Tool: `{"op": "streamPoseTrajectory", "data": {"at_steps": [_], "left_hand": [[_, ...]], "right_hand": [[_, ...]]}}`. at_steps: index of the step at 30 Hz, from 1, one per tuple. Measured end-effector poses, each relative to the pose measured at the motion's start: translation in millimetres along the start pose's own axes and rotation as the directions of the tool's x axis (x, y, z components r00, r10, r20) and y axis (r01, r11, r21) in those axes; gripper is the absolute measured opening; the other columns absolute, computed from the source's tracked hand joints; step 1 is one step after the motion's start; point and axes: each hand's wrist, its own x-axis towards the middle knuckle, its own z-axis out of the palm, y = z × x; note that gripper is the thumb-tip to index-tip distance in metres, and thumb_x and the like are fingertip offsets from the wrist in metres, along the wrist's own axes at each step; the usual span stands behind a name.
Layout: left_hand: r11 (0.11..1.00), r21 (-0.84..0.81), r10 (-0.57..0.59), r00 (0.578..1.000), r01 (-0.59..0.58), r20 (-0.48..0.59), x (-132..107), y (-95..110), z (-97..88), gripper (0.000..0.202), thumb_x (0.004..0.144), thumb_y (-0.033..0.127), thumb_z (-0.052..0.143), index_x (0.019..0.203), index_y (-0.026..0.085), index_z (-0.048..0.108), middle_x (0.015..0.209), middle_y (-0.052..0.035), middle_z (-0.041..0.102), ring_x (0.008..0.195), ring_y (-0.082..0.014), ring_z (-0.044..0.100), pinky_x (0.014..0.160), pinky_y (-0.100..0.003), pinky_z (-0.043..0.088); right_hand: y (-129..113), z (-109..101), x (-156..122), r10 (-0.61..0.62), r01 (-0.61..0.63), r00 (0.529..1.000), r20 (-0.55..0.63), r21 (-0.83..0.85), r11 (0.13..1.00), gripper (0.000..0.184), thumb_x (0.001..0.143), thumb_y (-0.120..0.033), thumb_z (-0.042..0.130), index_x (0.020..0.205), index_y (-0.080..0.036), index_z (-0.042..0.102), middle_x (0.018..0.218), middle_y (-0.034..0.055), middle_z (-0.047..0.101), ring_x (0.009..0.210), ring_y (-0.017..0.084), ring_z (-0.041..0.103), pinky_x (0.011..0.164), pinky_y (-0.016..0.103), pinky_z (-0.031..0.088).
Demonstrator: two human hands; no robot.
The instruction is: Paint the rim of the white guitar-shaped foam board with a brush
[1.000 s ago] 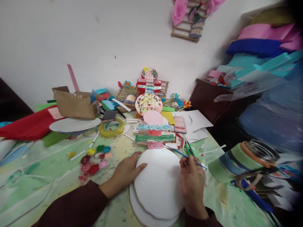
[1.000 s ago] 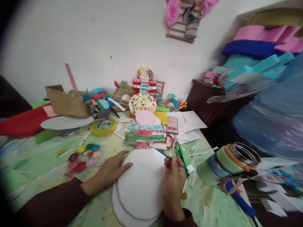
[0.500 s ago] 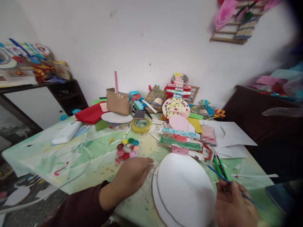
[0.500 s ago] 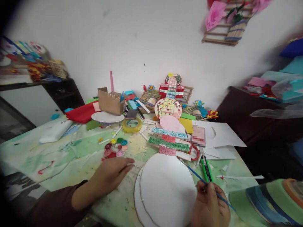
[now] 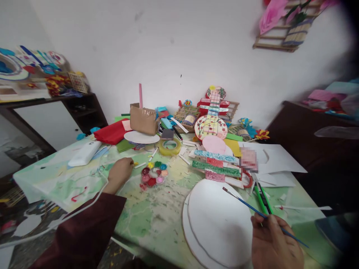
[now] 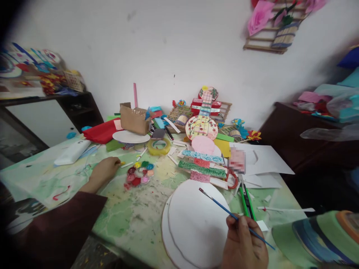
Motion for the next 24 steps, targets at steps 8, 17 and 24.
{"op": "streamPoseTrajectory", "data": {"at_steps": [8,17,24], "left_hand": [[0.845,-0.517,0.092,0.989,-0.137,-0.113,-62,58,-14.7,0.027,0.084,0.044,0.053,0.091,0.019,0.058,0.106,-0.0114,0.063,0.107,-0.0291,0.055,0.098,-0.041,0.04],[0.36,-0.931,0.238,0.959,0.059,0.153,-135,146,30.3,0.034,0.075,0.051,0.065,0.08,0.018,0.059,0.064,-0.0013,0.064,0.057,-0.0151,0.059,0.055,-0.027,0.049],[0.197,-0.959,0.212,0.946,0.205,0.246,-143,155,28.0,0.035,0.068,0.045,0.075,0.084,0.015,0.067,0.064,-0.0032,0.065,0.057,-0.0146,0.058,0.055,-0.026,0.048]], "right_hand": [[-2,33,-30,0.038,-0.039,0.998,0.054,0.021,0.999,0.028,0.063,-0.033,0.082,0.075,-0.019,0.062,0.066,-0.0052,0.063,0.061,0.008,0.058,0.064,0.025,0.047],[13,62,-69,0.215,-0.217,0.969,0.121,0.004,0.976,0.03,0.071,-0.043,0.077,0.08,-0.021,0.058,0.07,-0.0035,0.068,0.064,0.009,0.062,0.067,0.024,0.05],[23,50,-65,0.142,-0.137,0.985,0.1,-0.055,0.989,0.03,0.073,-0.044,0.074,0.083,-0.021,0.058,0.069,-0.0024,0.067,0.065,0.012,0.062,0.064,0.025,0.048]]}}
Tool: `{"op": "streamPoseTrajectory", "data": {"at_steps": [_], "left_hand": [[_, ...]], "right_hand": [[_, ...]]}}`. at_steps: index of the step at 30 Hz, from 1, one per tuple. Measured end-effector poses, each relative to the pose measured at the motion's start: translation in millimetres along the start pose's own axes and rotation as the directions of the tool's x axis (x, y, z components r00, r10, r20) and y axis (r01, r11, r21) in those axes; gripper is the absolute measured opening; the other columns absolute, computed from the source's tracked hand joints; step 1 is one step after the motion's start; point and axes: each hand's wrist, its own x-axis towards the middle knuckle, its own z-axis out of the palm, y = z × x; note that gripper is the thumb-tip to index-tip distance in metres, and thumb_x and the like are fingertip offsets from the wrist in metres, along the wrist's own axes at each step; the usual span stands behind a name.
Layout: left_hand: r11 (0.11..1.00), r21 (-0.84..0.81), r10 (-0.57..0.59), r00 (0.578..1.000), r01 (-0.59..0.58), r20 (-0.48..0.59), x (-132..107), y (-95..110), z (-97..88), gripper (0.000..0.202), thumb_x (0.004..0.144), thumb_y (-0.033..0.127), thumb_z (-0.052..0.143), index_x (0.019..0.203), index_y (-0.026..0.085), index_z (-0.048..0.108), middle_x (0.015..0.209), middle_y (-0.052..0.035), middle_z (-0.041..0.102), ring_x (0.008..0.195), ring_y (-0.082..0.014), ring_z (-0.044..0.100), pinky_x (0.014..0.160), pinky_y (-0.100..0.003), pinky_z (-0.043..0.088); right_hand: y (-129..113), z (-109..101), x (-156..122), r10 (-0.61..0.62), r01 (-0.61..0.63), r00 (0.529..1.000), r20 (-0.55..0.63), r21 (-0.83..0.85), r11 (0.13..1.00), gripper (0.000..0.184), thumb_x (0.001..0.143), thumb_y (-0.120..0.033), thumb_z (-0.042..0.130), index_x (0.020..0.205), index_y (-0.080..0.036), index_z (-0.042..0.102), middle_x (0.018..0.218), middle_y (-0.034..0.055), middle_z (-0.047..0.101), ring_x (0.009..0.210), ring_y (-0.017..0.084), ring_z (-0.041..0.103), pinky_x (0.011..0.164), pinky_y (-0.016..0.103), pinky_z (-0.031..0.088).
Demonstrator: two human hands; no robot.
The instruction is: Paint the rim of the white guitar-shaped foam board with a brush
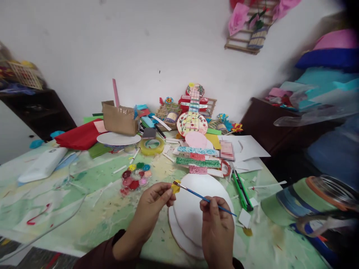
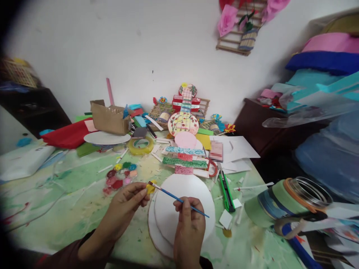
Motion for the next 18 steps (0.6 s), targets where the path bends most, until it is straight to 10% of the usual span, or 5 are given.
{"op": "streamPoseTrajectory", "data": {"at_steps": [9,18], "left_hand": [[1.0,-0.011,0.021,0.997,-0.022,-0.078,-2,-7,0.9,0.03,0.066,0.04,0.078,0.084,0.017,0.07,0.064,-0.0027,0.068,0.058,-0.0147,0.061,0.057,-0.025,0.052],[0.988,0.044,0.153,0.987,-0.15,-0.054,0,-16,0.9,0.019,0.073,0.037,0.075,0.084,0.022,0.074,0.093,-0.0032,0.07,0.089,-0.0202,0.064,0.081,-0.029,0.052]], "right_hand": [[3,-11,3,-0.25,0.281,0.956,0.152,-0.242,0.929,0.024,0.084,-0.04,0.063,0.073,-0.019,0.057,0.07,0.0014,0.066,0.071,0.016,0.063,0.067,0.03,0.049],[9,-12,5,-0.055,0.053,0.998,-0.003,-0.19,0.98,0.03,0.077,-0.046,0.069,0.076,-0.019,0.056,0.067,-0.0005,0.067,0.068,0.014,0.062,0.067,0.029,0.046]]}}
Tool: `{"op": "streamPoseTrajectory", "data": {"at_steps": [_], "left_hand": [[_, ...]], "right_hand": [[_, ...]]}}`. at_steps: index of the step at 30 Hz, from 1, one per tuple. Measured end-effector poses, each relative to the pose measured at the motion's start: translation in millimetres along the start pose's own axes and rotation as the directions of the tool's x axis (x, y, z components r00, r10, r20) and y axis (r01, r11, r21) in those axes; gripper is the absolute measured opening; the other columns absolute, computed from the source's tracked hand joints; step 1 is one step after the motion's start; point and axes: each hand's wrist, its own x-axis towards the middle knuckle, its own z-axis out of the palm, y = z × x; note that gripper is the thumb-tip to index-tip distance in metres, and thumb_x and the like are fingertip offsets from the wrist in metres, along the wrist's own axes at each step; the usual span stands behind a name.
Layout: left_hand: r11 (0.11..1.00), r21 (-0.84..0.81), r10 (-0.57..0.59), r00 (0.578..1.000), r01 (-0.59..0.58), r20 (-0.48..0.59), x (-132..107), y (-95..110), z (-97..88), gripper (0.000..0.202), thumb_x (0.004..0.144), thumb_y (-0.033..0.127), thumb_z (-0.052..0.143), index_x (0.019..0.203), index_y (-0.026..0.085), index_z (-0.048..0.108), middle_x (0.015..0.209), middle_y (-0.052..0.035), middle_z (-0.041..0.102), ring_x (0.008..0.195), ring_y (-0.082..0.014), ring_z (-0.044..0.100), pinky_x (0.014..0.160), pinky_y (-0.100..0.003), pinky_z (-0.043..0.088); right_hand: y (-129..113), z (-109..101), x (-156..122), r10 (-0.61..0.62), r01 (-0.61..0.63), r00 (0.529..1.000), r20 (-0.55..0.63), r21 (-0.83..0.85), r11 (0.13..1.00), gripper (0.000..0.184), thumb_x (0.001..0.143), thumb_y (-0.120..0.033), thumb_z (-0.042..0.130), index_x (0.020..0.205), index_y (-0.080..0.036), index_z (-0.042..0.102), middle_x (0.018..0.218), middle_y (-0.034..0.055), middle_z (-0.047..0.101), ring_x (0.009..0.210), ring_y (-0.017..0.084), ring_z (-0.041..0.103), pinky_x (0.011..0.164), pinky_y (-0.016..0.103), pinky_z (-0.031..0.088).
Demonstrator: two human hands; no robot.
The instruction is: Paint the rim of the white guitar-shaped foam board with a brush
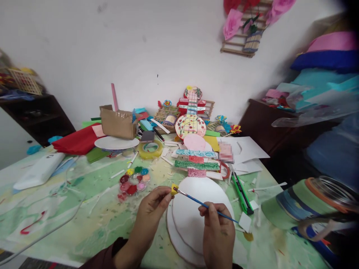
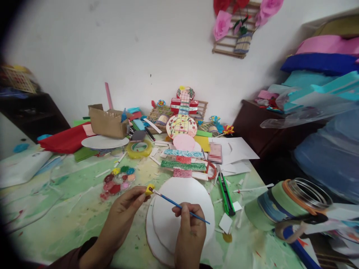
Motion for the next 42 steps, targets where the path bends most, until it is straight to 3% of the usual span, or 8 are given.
{"op": "streamPoseTrajectory", "data": {"at_steps": [9,14,20,28,33,36,39,42], "left_hand": [[0.909,-0.379,-0.187,0.982,0.176,0.008,-4,5,7.9,0.029,0.066,0.041,0.081,0.083,0.018,0.077,0.104,-0.0091,0.07,0.1,-0.025,0.063,0.091,-0.033,0.05],[0.884,-0.43,-0.196,0.98,0.184,0.015,-4,5,10.0,0.024,0.059,0.031,0.087,0.076,0.018,0.078,0.102,-0.0089,0.07,0.098,-0.023,0.064,0.085,-0.028,0.052],[0.86,-0.458,-0.292,0.953,0.223,-0.083,-5,4,11.6,0.036,0.046,0.026,0.093,0.078,0.019,0.077,0.098,-0.0045,0.07,0.089,-0.0155,0.063,0.075,-0.018,0.051],[0.784,-0.55,-0.373,0.927,0.29,-0.042,-8,7,13.0,0.039,0.047,0.035,0.093,0.075,0.016,0.074,0.08,-0.0028,0.071,0.073,-0.0113,0.063,0.069,-0.019,0.052],[0.797,-0.536,-0.359,0.932,0.278,-0.051,-8,5,9.8,0.04,0.049,0.037,0.093,0.078,0.016,0.073,0.083,-0.0032,0.071,0.076,-0.0132,0.064,0.068,-0.02,0.052],[0.81,-0.523,-0.349,0.935,0.265,-0.068,-6,3,8.7,0.038,0.048,0.03,0.093,0.077,0.016,0.072,0.081,-0.0016,0.071,0.074,-0.0114,0.063,0.067,-0.018,0.052],[0.816,-0.519,-0.34,0.938,0.255,-0.074,-5,1,8.6,0.037,0.05,0.03,0.093,0.077,0.016,0.071,0.081,-0.0012,0.071,0.076,-0.0111,0.064,0.07,-0.018,0.052],[0.815,-0.513,-0.341,0.939,0.27,-0.047,-5,2,9.2,0.035,0.052,0.03,0.092,0.076,0.016,0.071,0.083,-0.003,0.072,0.078,-0.0133,0.066,0.075,-0.021,0.053]], "right_hand": [[-2,5,0,0.098,-0.094,0.995,-0.032,0.099,0.991,0.036,0.07,-0.049,0.074,0.079,-0.02,0.054,0.065,-0.0028,0.066,0.063,0.013,0.06,0.062,0.026,0.045],[-2,9,-2,0.117,-0.112,0.993,-0.025,0.146,0.983,0.037,0.068,-0.049,0.076,0.078,-0.02,0.054,0.064,-0.0031,0.065,0.062,0.012,0.06,0.061,0.026,0.047],[4,5,-7,-0.177,0.176,0.983,0.051,0.027,0.984,0.023,0.083,-0.038,0.065,0.076,-0.019,0.055,0.068,-0.0003,0.066,0.065,0.013,0.062,0.062,0.026,0.048],[3,0,-13,-0.665,0.695,0.695,0.274,-0.016,0.719,0.016,0.088,-0.007,0.05,0.092,-0.021,0.057,0.077,0.0028,0.069,0.079,0.017,0.062,0.067,0.031,0.052],[0,-8,-12,-0.747,0.837,0.511,0.426,-0.048,0.545,0.033,0.077,0.004,0.051,0.098,-0.02,0.057,0.084,0.0061,0.071,0.083,0.019,0.06,0.066,0.033,0.053],[-2,-13,-11,-0.743,0.867,0.45,0.496,-0.041,0.497,0.037,0.074,0.006,0.053,0.101,-0.02,0.056,0.088,0.0062,0.072,0.08,0.018,0.06,0.065,0.033,0.053],[-4,-11,-11,-0.765,0.851,0.485,0.424,-0.031,0.523,0.033,0.077,0.004,0.052,0.1,-0.02,0.057,0.086,0.0061,0.072,0.081,0.019,0.061,0.066,0.033,0.053],[-3,-5,-13,-0.715,0.746,0.644,0.272,-0.014,0.666,0.02,0.085,-0.004,0.05,0.095,-0.021,0.058,0.078,0.0041,0.07,0.081,0.018,0.061,0.068,0.033,0.051]]}}
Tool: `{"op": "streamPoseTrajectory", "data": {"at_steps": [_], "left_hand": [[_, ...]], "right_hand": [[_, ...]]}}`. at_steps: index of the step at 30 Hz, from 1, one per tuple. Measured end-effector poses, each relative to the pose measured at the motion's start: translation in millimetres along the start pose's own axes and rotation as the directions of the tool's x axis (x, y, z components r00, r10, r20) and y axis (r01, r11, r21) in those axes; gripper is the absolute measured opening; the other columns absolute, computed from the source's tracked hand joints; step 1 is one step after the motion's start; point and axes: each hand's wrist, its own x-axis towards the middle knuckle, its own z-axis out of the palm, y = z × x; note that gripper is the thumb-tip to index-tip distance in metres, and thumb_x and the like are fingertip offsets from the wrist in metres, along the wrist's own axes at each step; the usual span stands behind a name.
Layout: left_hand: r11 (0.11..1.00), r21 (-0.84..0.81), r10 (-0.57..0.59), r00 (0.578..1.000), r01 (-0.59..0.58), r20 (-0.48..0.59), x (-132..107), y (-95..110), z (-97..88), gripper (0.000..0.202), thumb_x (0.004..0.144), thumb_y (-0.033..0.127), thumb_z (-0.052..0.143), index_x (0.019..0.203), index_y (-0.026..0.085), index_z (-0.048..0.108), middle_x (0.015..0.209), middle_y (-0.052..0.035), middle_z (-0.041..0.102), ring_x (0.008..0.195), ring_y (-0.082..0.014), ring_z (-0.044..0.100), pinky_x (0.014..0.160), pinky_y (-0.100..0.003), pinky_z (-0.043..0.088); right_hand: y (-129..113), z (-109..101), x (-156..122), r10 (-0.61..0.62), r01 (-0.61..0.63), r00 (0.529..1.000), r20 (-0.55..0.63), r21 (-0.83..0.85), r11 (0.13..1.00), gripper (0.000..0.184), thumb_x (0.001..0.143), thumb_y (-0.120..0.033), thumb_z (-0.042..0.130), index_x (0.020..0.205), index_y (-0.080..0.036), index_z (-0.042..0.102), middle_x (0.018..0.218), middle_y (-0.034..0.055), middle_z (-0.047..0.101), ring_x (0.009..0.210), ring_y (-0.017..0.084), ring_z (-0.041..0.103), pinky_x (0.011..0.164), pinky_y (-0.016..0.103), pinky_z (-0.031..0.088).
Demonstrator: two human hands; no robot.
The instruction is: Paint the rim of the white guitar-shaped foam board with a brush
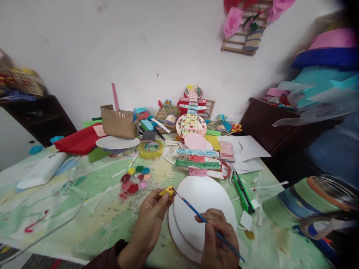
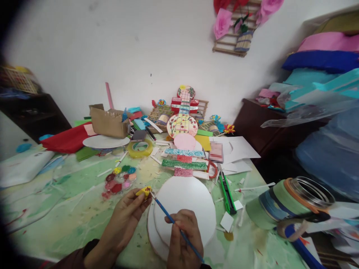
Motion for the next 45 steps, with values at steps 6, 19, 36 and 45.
{"op": "streamPoseTrajectory", "data": {"at_steps": [6,19,36,45], "left_hand": [[0.999,0.031,-0.032,0.999,0.031,0.035,-1,1,1.8,0.032,0.052,0.029,0.092,0.073,0.016,0.071,0.09,-0.0077,0.074,0.087,-0.0191,0.067,0.078,-0.026,0.054],[0.974,0.203,0.072,0.989,-0.098,0.129,-15,-18,1.2,0.026,0.063,0.039,0.085,0.08,0.02,0.077,0.102,-0.0058,0.064,0.102,-0.0213,0.057,0.091,-0.027,0.045],[0.885,0.358,0.257,0.954,-0.297,0.157,-10,-22,-3.4,0.034,0.063,0.026,0.084,0.096,0.026,0.074,0.101,-0.0054,0.064,0.095,-0.0213,0.058,0.082,-0.027,0.048],[0.8,0.464,0.231,0.91,-0.379,0.345,-10,-8,4.6,0.028,0.07,0.041,0.077,0.091,0.023,0.079,0.101,-0.0113,0.062,0.103,-0.0272,0.056,0.088,-0.032,0.046]], "right_hand": [[0,9,0,0.441,-0.424,0.895,-0.066,0.187,0.886,0.015,0.091,-0.025,0.056,0.077,-0.021,0.055,0.066,-0.0008,0.064,0.067,0.014,0.061,0.062,0.026,0.048],[1,10,8,0.229,-0.211,0.969,0.094,-0.167,0.963,0.013,0.089,-0.017,0.054,0.093,-0.022,0.066,0.086,0.0038,0.067,0.083,0.017,0.063,0.073,0.031,0.051],[6,18,6,0.39,-0.392,0.92,0.034,0.099,0.915,0.019,0.083,-0.016,0.063,0.077,-0.022,0.046,0.074,-0.0014,0.057,0.073,0.013,0.057,0.068,0.028,0.052],[7,17,0,0.388,-0.394,0.915,0.106,0.046,0.918,0.019,0.084,-0.013,0.06,0.078,-0.022,0.045,0.076,-0.0015,0.057,0.074,0.014,0.058,0.069,0.029,0.05]]}}
